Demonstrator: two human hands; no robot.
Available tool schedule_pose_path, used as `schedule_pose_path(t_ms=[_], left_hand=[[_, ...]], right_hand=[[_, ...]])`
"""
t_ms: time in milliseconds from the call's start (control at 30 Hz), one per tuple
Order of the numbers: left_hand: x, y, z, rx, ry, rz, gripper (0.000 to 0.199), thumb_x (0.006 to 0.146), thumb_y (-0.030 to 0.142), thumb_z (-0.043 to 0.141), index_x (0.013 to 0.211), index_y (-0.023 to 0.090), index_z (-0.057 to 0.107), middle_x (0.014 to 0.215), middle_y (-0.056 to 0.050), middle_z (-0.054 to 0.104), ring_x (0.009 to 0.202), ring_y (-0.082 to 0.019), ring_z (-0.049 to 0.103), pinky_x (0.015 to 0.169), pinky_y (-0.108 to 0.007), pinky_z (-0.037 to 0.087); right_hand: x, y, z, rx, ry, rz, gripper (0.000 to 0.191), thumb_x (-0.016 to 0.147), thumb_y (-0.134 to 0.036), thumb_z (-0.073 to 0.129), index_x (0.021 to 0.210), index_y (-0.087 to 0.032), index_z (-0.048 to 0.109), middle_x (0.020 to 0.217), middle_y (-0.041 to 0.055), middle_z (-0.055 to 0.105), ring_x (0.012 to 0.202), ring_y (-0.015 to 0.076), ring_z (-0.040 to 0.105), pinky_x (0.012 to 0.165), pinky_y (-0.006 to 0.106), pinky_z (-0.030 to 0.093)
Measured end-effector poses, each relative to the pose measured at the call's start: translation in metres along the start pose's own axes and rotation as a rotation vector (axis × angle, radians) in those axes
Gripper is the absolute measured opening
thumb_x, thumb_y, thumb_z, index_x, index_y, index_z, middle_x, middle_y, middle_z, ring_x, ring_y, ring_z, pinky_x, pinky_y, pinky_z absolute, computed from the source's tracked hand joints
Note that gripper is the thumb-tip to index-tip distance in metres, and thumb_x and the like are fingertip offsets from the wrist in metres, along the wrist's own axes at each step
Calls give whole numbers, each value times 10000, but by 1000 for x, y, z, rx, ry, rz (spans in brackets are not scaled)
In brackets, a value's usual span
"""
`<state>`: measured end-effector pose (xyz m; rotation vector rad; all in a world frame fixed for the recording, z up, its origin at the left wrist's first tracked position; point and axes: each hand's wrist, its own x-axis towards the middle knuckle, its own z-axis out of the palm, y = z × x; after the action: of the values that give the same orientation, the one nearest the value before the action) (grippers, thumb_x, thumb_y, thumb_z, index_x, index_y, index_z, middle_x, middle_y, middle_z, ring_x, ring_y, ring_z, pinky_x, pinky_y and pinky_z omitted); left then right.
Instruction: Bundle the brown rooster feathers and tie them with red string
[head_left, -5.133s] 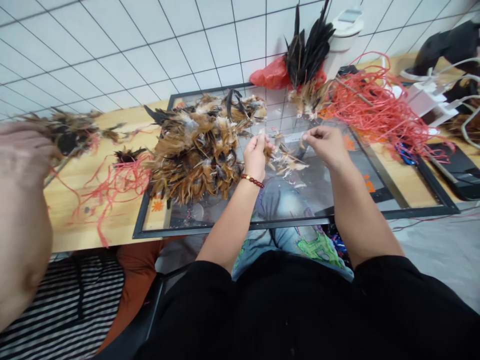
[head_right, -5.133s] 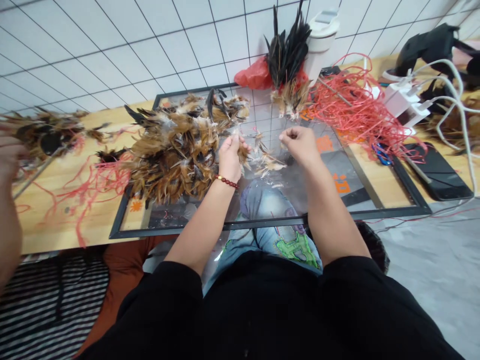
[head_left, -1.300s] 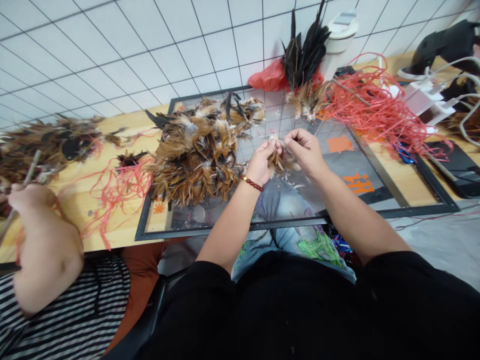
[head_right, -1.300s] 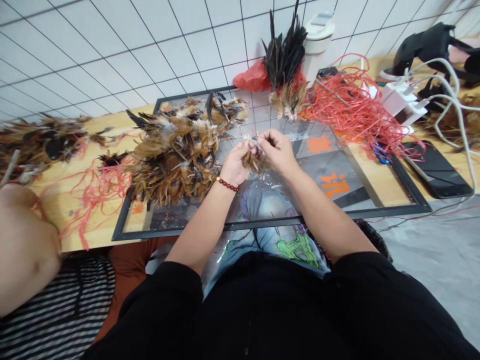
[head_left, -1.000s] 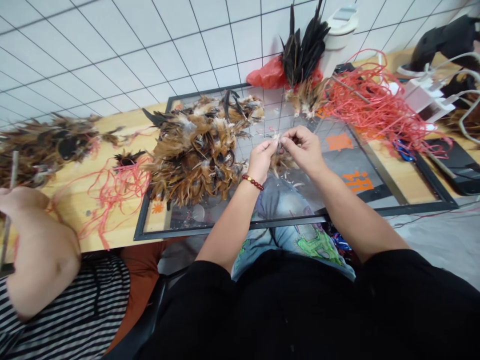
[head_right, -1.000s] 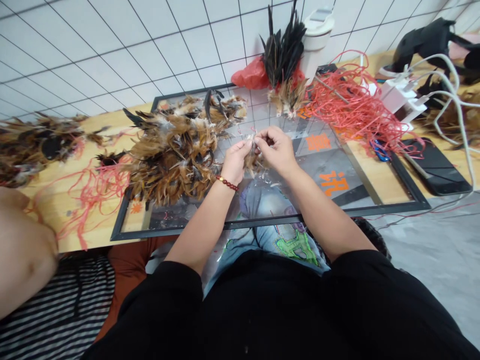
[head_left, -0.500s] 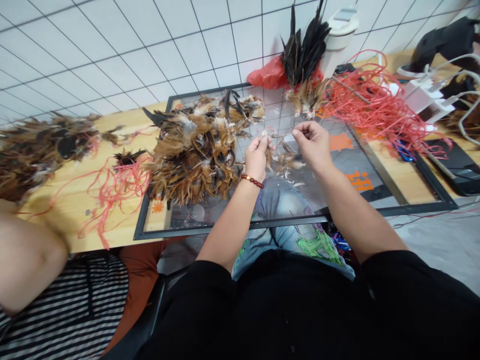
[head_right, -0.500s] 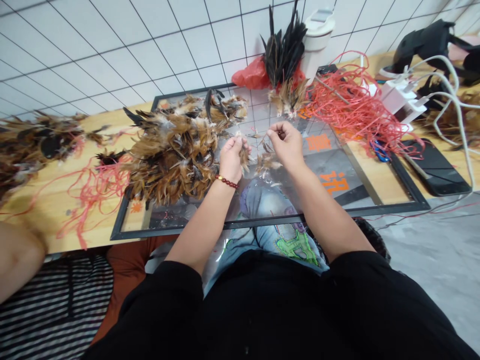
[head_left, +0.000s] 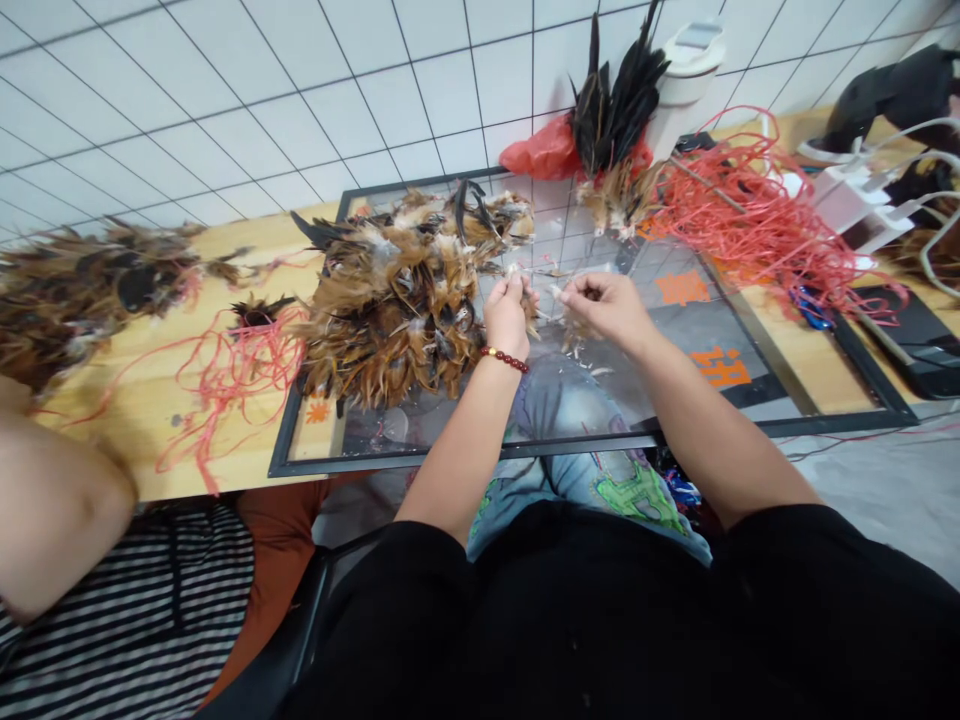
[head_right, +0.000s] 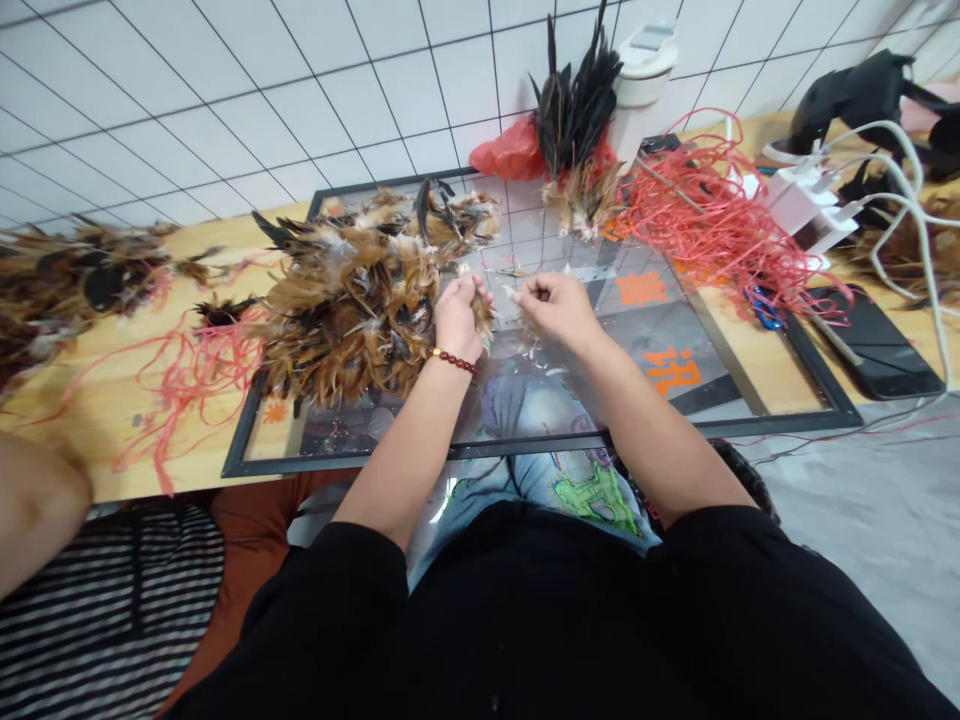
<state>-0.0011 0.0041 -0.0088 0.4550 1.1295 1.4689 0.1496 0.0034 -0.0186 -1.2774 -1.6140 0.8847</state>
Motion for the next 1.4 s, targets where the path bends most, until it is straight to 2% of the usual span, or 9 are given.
schedule_pose_path(t_ms=[100,200,400,633,733,833,1067,1233,1400], left_hand=[[-6,-2,2,45,-69,-14,178,915,268,721,775,173,667,645,38,586,664,-87,635,724,-216,516],[-12,-6,5,70,-156,16,168,865,267,779,757,174,690,692,24,645,738,-106,657,775,-229,527],[-18,-13,6,132,-258,105,134,855,244,777,746,184,725,711,24,686,868,-137,678,852,-229,529],[-19,-11,7,44,-287,12,80,825,201,809,768,178,758,800,-3,745,880,-142,707,920,-263,516],[-16,-13,6,58,-331,27,96,840,200,797,767,165,745,764,1,730,825,-122,691,879,-241,514],[-13,-15,5,104,-312,64,182,847,260,804,740,164,694,706,26,678,770,-104,661,799,-214,504],[-25,-6,7,202,-441,30,313,958,239,671,672,167,569,556,59,512,529,-54,493,615,-186,424],[-31,0,7,239,-546,-30,288,943,253,696,692,161,589,549,56,501,521,-55,478,599,-187,409],[-31,-1,7,248,-588,-45,295,947,323,697,715,157,622,553,46,511,531,-61,484,597,-191,417]], right_hand=[[0,-11,-1,245,39,2,502,665,-689,805,712,-219,636,640,-10,582,594,129,473,584,290,388],[-3,-19,1,346,49,9,537,628,-705,842,713,-223,620,656,-8,593,598,124,490,583,286,409],[-5,-23,6,341,112,46,584,608,-726,867,706,-225,583,622,-17,585,583,120,504,562,274,436],[2,-8,2,393,51,119,572,599,-617,931,809,-225,570,668,-29,594,583,116,539,543,265,460],[4,-4,2,417,55,119,601,548,-564,974,836,-222,572,664,-52,573,577,97,525,552,253,465],[2,-6,2,469,34,112,635,493,-542,1002,864,-216,603,666,-53,582,592,99,546,574,254,489],[-3,-20,-5,525,-84,34,593,594,-665,918,950,-236,713,722,-4,694,636,157,623,627,333,562],[-4,-21,-13,534,-148,41,538,608,-659,913,854,-223,717,661,-5,668,585,163,625,576,327,552],[-1,-16,-12,459,-58,-33,509,666,-646,885,719,-208,631,633,-11,595,569,139,584,567,304,515]])
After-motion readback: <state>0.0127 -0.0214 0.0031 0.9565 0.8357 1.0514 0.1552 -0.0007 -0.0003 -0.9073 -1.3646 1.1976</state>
